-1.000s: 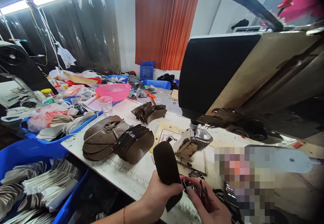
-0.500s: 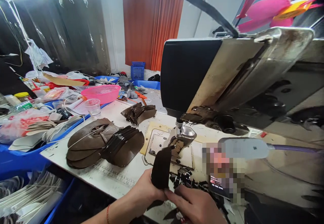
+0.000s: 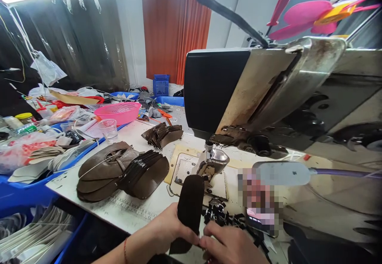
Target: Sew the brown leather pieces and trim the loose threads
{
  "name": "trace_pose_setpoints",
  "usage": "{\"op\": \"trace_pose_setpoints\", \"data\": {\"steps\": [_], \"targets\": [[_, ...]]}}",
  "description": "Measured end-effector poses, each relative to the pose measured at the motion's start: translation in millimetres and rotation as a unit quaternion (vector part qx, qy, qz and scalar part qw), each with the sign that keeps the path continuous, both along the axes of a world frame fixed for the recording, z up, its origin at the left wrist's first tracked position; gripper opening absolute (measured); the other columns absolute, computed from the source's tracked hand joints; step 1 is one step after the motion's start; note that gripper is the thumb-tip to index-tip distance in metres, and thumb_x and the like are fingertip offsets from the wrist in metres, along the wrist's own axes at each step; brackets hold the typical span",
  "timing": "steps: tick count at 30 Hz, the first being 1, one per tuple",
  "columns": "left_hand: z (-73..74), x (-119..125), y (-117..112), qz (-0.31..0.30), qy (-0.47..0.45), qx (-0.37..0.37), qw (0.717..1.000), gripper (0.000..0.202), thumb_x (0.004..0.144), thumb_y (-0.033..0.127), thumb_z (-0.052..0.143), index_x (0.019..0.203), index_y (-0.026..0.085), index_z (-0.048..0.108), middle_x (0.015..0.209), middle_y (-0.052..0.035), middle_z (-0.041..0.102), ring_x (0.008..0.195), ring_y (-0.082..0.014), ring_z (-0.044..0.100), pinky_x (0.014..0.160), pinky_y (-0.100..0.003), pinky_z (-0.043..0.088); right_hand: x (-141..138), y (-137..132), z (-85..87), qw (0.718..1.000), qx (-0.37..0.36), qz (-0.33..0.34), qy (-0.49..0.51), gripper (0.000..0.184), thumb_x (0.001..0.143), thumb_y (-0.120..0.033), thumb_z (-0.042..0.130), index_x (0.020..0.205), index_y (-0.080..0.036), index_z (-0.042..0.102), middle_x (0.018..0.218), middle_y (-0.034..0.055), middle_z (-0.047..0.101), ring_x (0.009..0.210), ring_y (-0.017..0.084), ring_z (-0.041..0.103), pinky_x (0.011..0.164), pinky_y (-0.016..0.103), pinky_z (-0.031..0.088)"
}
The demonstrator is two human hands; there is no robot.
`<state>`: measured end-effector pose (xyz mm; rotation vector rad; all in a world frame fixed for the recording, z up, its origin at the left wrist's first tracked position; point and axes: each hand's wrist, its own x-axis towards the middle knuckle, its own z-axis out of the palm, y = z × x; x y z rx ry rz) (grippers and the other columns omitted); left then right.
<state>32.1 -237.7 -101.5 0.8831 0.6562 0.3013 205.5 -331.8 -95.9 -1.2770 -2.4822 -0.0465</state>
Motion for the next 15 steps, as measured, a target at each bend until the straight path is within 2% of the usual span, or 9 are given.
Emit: {"op": "trace_pose_setpoints", "data": {"steps": [3, 8, 12, 15], "targets": [[-1.2, -1.3, -0.3, 0.002, 0.015, -0.032, 0.999, 0.032, 0.039, 0.006, 0.072, 0.069, 0.013, 0.064, 0.063, 0.0002, 0.063, 0.056, -0.0121, 0.051, 0.055, -0.024, 0.041, 2.3, -0.8, 4.8, 0.999, 0.006, 0.017, 0.051, 0.02, 0.09, -0.012, 0.04, 0.087, -0.02, 0.058, 0.075, 0.0025, 0.066, 0.06, 0.014, 0.061, 0.053, 0.022, 0.042], [-4.0, -0.6, 2.0, 0.011, 0.002, -0.066, 0.998, 0.031, 0.039, 0.006, 0.07, 0.066, 0.014, 0.059, 0.059, 0.0016, 0.059, 0.052, -0.0107, 0.048, 0.049, -0.023, 0.037, 6.5, -2.0, -1.0, 0.985, -0.043, 0.027, 0.166, 0.025, 0.089, -0.007, 0.043, 0.104, -0.021, 0.058, 0.081, 0.0032, 0.067, 0.068, 0.012, 0.062, 0.06, 0.019, 0.047], [-2.1, 1.2, 2.3, -0.003, -0.009, -0.088, 0.996, 0.031, 0.041, 0.005, 0.069, 0.069, 0.014, 0.06, 0.06, 0.0009, 0.06, 0.049, -0.0105, 0.049, 0.048, -0.023, 0.038, 8.9, -1.5, -8.2, 0.971, -0.048, 0.033, 0.231, 0.034, 0.085, -0.007, 0.049, 0.113, -0.024, 0.059, 0.084, 0.003, 0.066, 0.065, 0.011, 0.061, 0.057, 0.019, 0.047], [0.5, 3.1, 1.6, 0.024, -0.021, -0.108, 0.994, 0.028, 0.044, 0.006, 0.066, 0.07, 0.014, 0.06, 0.057, 0.0012, 0.059, 0.049, -0.0114, 0.051, 0.05, -0.024, 0.04, 9.8, -0.8, -10.9, 0.945, -0.051, -0.011, 0.323, 0.033, 0.082, -0.008, 0.052, 0.106, -0.026, 0.067, 0.078, 0.0015, 0.066, 0.056, 0.01, 0.058, 0.049, 0.018, 0.044]]}}
